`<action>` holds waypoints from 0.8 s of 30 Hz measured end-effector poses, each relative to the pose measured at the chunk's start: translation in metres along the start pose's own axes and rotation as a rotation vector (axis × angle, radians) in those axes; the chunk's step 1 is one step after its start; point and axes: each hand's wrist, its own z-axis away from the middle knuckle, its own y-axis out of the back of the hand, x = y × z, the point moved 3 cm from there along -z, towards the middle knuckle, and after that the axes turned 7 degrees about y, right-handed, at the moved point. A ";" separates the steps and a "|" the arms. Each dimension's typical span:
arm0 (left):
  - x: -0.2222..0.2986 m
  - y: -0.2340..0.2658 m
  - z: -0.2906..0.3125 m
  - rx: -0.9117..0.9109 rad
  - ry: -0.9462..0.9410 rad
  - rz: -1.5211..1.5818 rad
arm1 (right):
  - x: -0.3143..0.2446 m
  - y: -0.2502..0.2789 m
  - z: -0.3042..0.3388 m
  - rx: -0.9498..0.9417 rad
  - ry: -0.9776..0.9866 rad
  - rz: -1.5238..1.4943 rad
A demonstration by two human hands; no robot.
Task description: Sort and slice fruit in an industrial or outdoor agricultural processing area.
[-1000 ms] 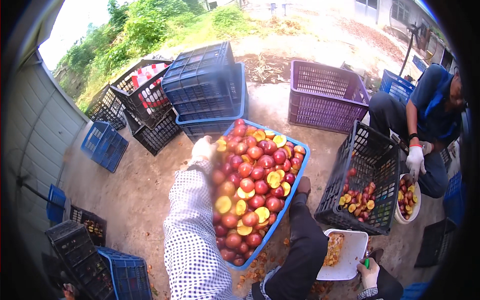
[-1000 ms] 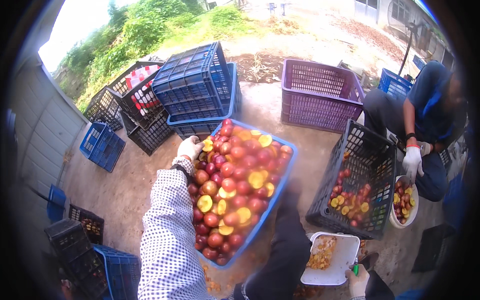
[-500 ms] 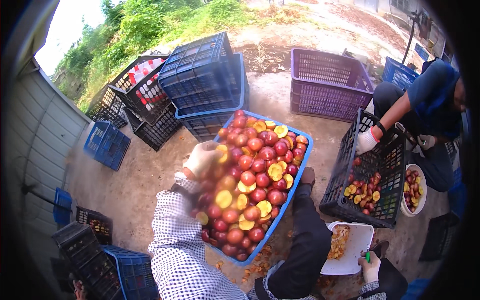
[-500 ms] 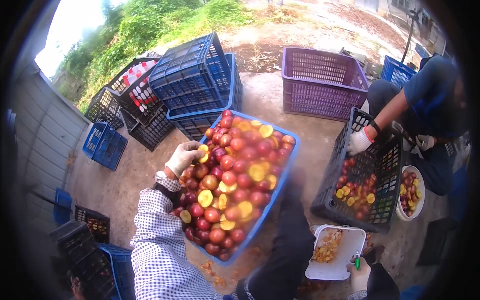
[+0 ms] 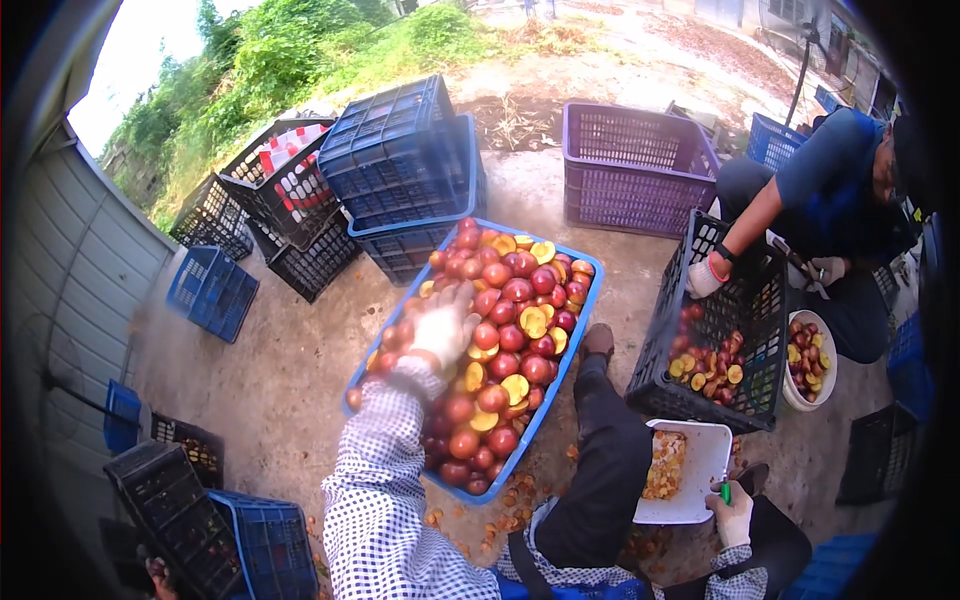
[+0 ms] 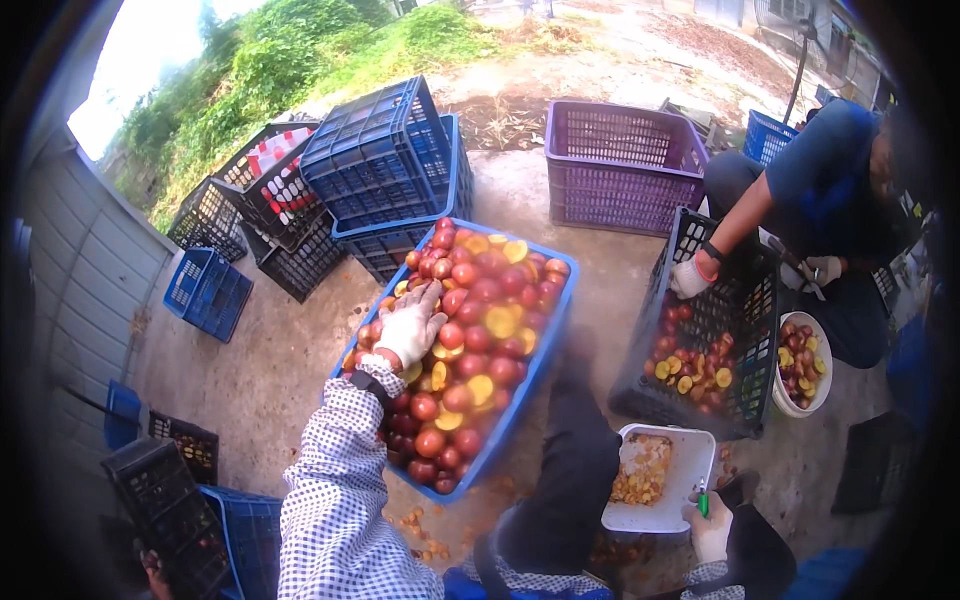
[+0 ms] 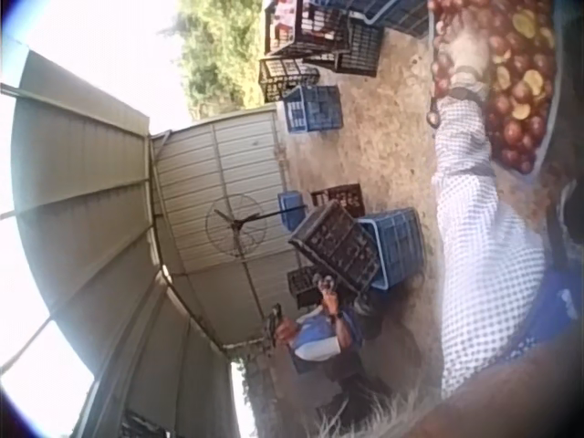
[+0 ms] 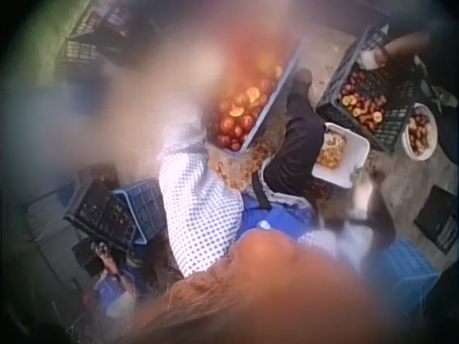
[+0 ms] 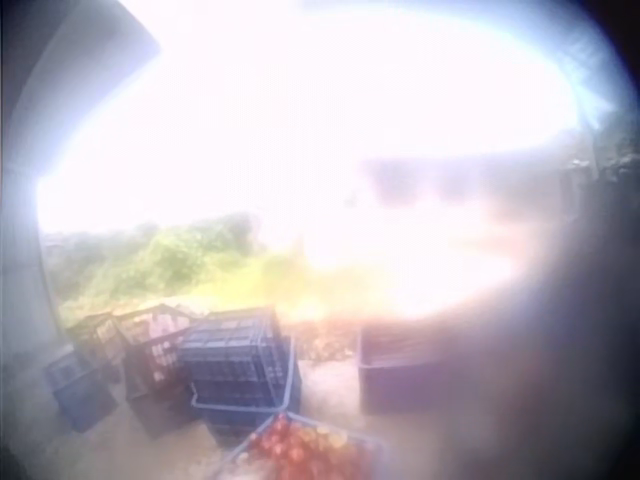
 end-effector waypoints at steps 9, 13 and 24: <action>-0.024 0.047 0.014 0.121 -0.081 0.634 | -0.026 0.007 0.011 -0.002 0.046 0.029; 0.012 0.041 0.076 0.343 -0.245 -0.006 | -0.015 0.009 0.005 0.068 0.115 -0.025; 0.051 -0.001 0.086 0.177 -0.152 -0.038 | -0.022 -0.009 0.007 -0.058 0.025 -0.027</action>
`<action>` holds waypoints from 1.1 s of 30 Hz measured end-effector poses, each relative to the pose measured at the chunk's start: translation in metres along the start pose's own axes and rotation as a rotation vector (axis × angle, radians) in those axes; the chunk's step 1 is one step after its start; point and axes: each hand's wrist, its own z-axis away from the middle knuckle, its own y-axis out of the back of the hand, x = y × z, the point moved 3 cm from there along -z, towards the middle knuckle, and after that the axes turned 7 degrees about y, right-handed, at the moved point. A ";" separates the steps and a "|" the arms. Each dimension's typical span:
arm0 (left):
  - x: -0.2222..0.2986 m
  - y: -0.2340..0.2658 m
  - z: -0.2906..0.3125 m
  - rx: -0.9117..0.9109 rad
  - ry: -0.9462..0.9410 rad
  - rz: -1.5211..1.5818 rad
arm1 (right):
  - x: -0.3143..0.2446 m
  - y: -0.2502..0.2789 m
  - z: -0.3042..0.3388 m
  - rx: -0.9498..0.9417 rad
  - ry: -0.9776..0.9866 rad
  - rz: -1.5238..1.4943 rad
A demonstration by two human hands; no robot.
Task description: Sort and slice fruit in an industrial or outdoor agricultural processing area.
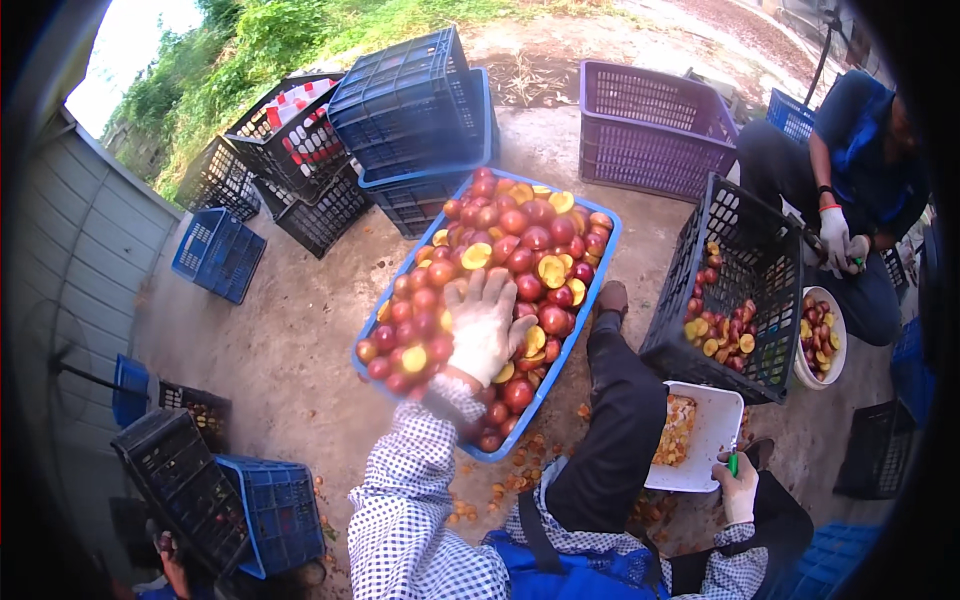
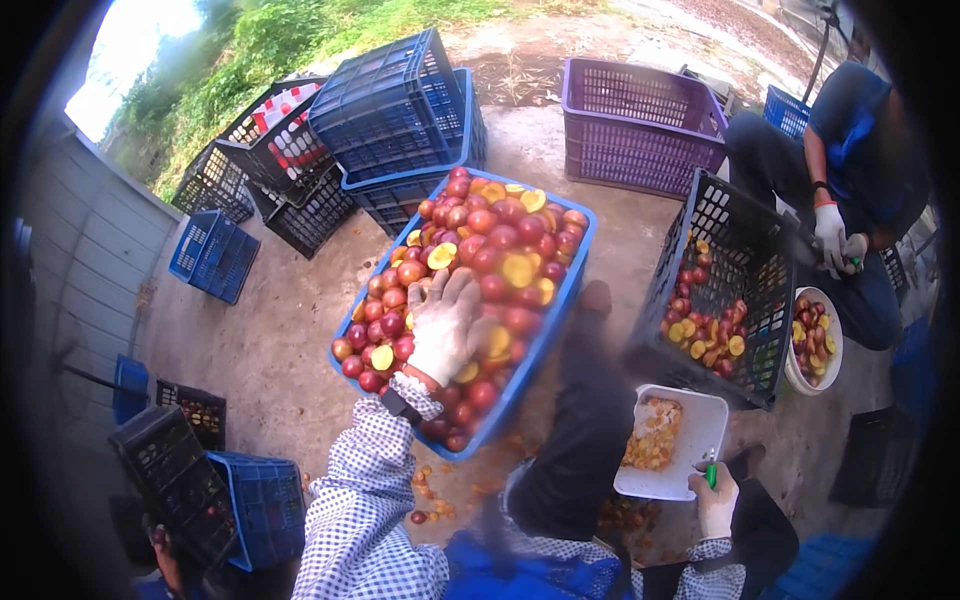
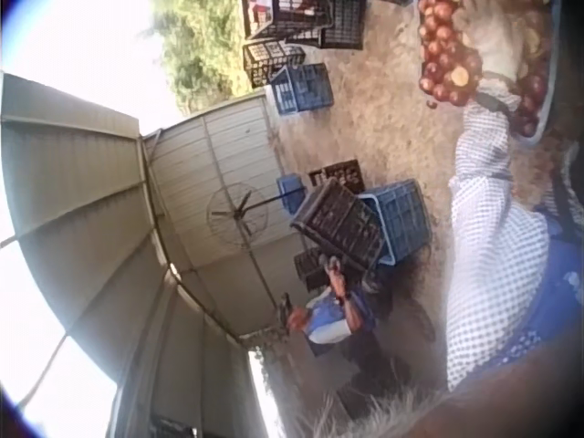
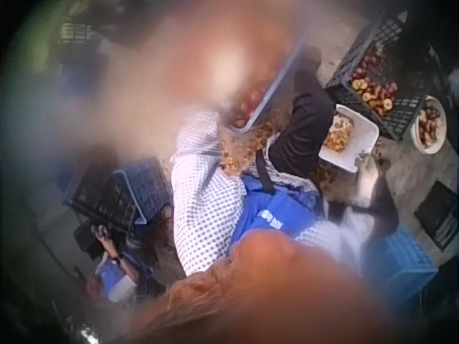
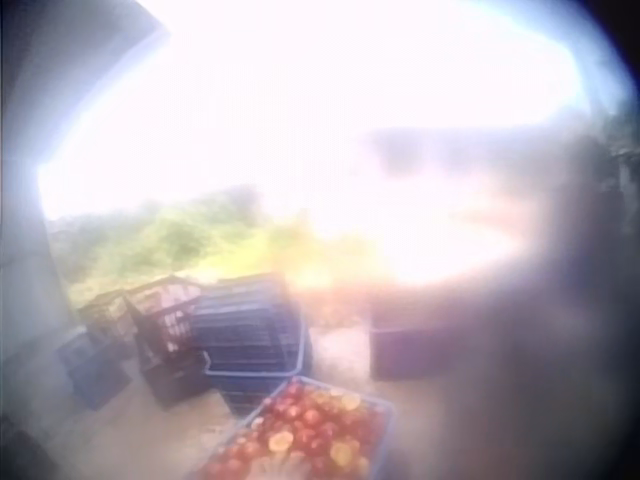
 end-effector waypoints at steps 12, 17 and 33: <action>-0.047 0.037 0.015 0.315 0.049 0.489 | 0.015 0.006 0.011 0.039 0.087 -0.076; -0.109 0.084 0.117 0.267 0.540 0.792 | 0.012 0.034 0.008 0.080 -0.108 -0.164; -0.127 -0.189 0.589 -0.248 1.789 0.221 | 0.005 0.014 0.019 -0.063 -0.090 -0.081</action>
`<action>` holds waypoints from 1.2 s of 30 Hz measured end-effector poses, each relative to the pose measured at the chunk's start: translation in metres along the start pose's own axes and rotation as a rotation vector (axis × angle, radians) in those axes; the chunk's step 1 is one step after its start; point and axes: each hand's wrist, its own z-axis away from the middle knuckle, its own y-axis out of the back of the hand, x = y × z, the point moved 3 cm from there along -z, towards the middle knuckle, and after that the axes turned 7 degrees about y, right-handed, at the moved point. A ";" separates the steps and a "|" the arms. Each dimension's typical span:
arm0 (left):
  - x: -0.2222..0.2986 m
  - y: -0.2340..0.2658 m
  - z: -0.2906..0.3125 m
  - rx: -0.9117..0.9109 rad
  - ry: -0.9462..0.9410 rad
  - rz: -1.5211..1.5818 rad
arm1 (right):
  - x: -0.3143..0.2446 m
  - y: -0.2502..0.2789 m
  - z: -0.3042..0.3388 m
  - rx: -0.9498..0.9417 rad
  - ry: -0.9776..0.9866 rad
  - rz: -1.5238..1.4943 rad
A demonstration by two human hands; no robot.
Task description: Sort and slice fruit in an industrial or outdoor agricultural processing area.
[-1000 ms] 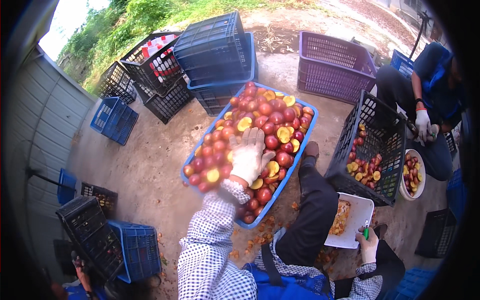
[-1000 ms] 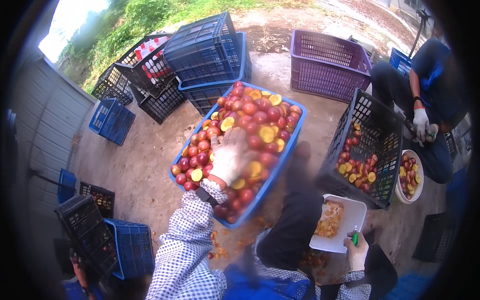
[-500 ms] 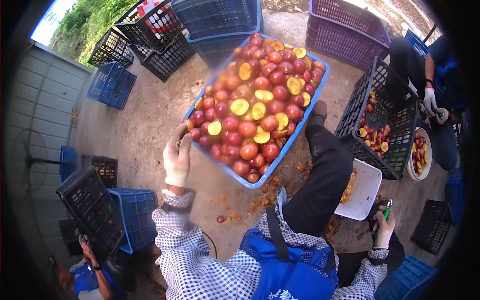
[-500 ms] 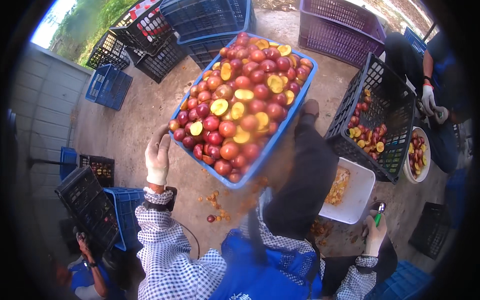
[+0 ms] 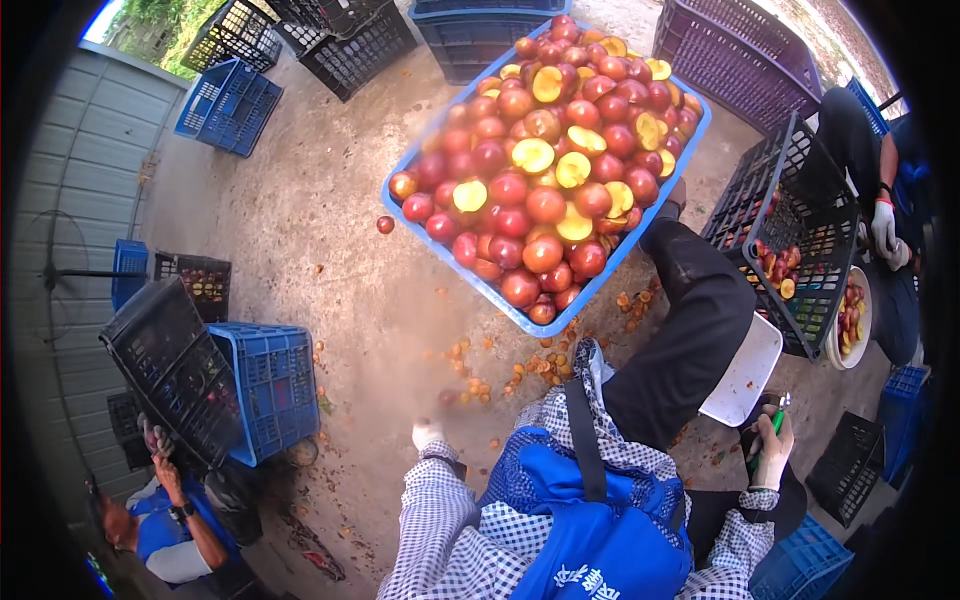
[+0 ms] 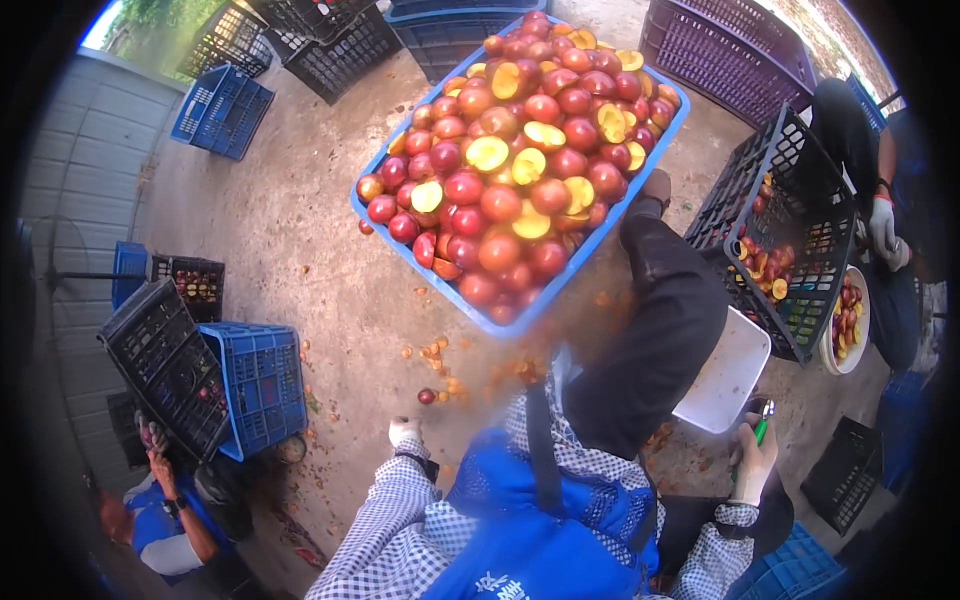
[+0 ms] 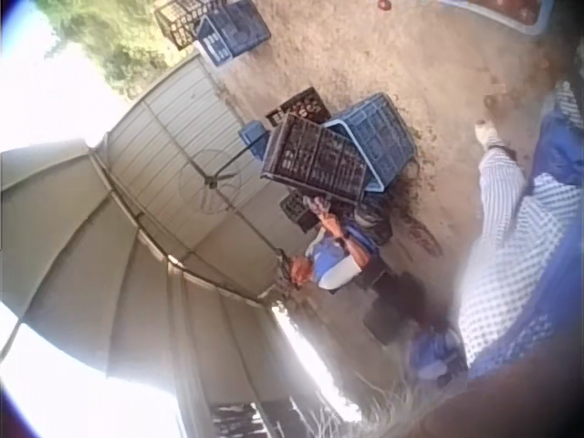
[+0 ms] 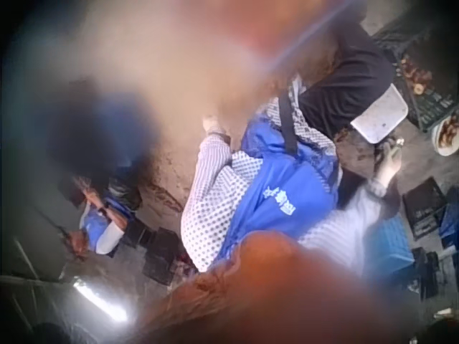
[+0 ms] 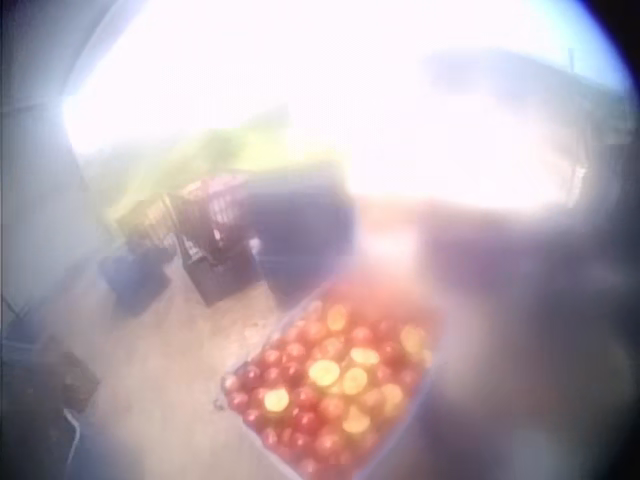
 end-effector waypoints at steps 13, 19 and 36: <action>0.049 -0.066 -0.031 -0.178 -0.050 0.311 | -0.043 -0.009 0.046 0.111 0.000 0.138; 0.098 -0.007 0.013 -0.139 -0.019 0.717 | -0.047 -0.025 0.052 0.079 0.020 0.126; 0.467 0.155 0.276 0.182 -1.694 0.559 | -0.052 -0.015 0.056 0.188 -0.013 -0.056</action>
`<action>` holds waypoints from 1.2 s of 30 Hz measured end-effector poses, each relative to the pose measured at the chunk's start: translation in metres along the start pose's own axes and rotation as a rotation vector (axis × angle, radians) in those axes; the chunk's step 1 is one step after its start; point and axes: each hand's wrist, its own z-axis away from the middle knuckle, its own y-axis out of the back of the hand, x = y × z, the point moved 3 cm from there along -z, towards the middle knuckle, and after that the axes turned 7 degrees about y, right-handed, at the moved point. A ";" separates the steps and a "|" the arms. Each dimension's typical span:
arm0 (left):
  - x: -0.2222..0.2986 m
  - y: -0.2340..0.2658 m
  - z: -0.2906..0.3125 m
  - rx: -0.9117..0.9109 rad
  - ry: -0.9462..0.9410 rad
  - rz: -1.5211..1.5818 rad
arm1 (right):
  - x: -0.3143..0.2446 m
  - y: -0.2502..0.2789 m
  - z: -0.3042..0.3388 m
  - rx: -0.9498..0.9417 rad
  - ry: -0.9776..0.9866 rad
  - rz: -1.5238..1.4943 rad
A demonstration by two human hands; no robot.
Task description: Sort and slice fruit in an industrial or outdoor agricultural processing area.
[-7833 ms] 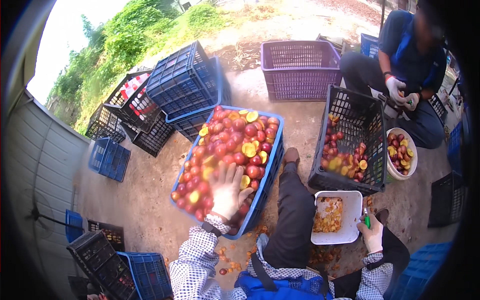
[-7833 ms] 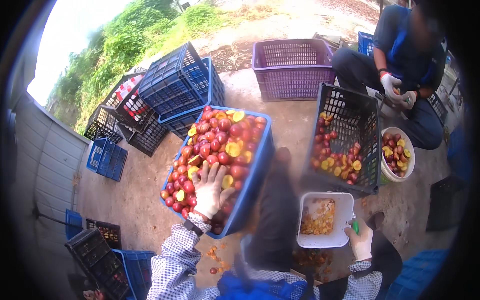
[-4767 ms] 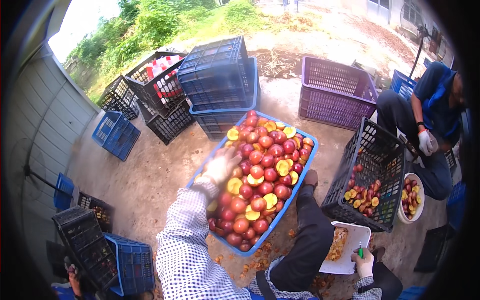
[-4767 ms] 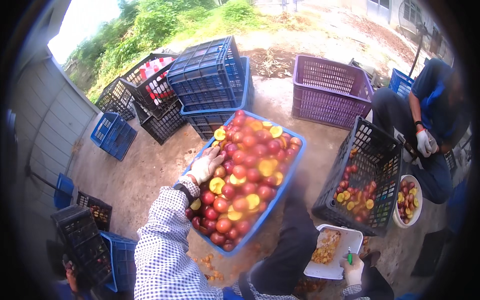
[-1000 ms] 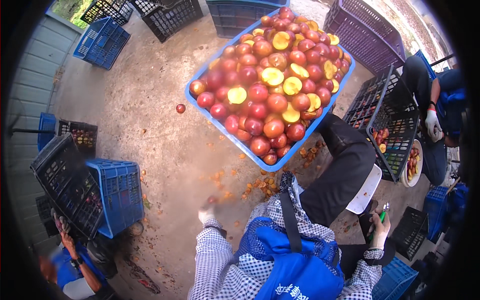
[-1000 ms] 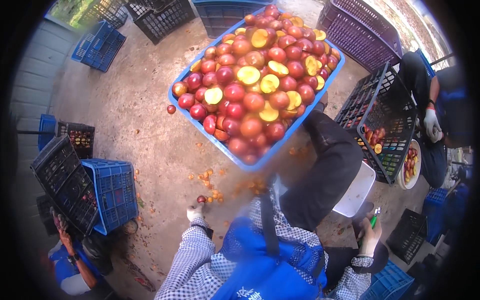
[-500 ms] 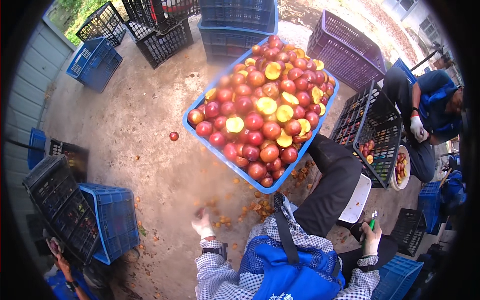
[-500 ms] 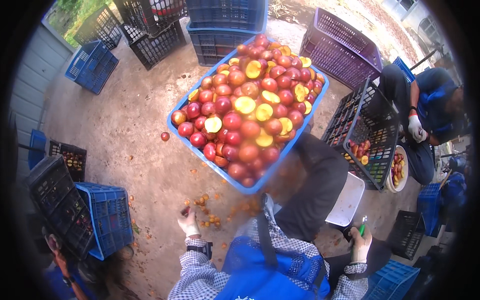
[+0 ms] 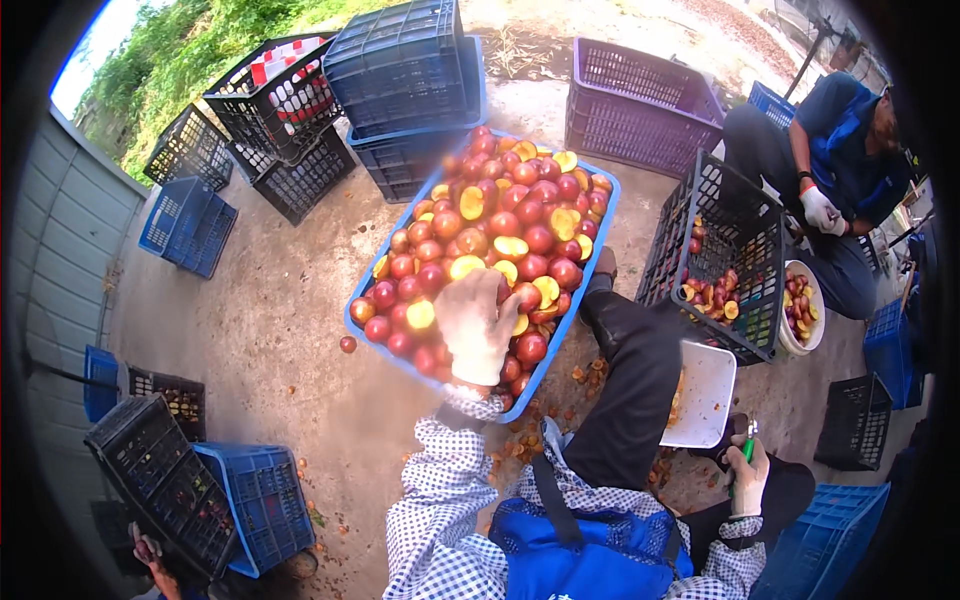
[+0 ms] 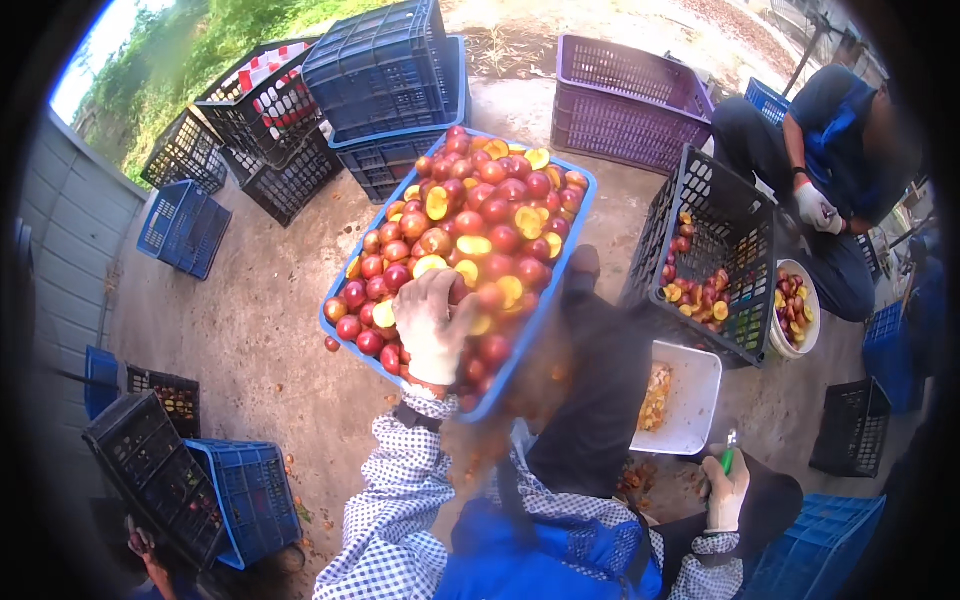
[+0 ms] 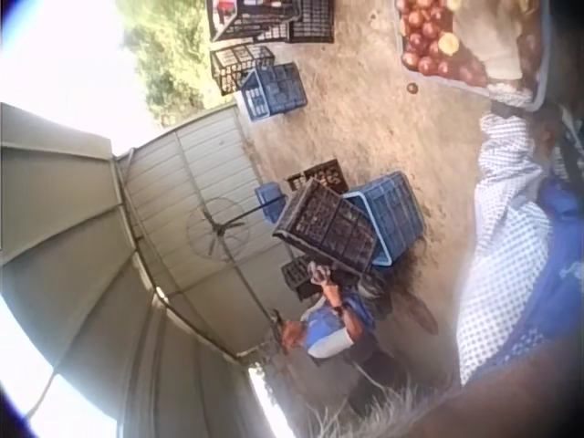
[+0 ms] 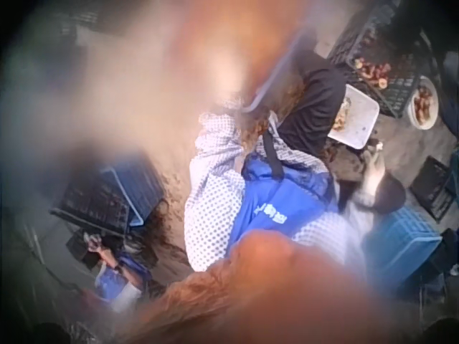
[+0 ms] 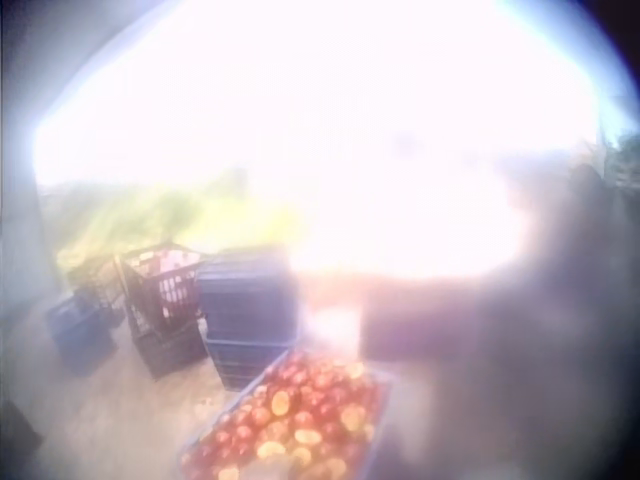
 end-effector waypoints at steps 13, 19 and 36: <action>0.040 -0.032 -0.028 0.007 -0.105 -0.167 | -0.022 0.029 -0.007 0.104 0.008 -0.184; 0.195 -0.115 -0.065 -0.403 -0.335 0.266 | -0.046 0.083 -0.043 0.106 0.007 -0.306; 0.171 -0.524 0.079 -1.942 -1.050 -0.934 | 0.006 0.166 -0.129 0.179 -0.177 -0.248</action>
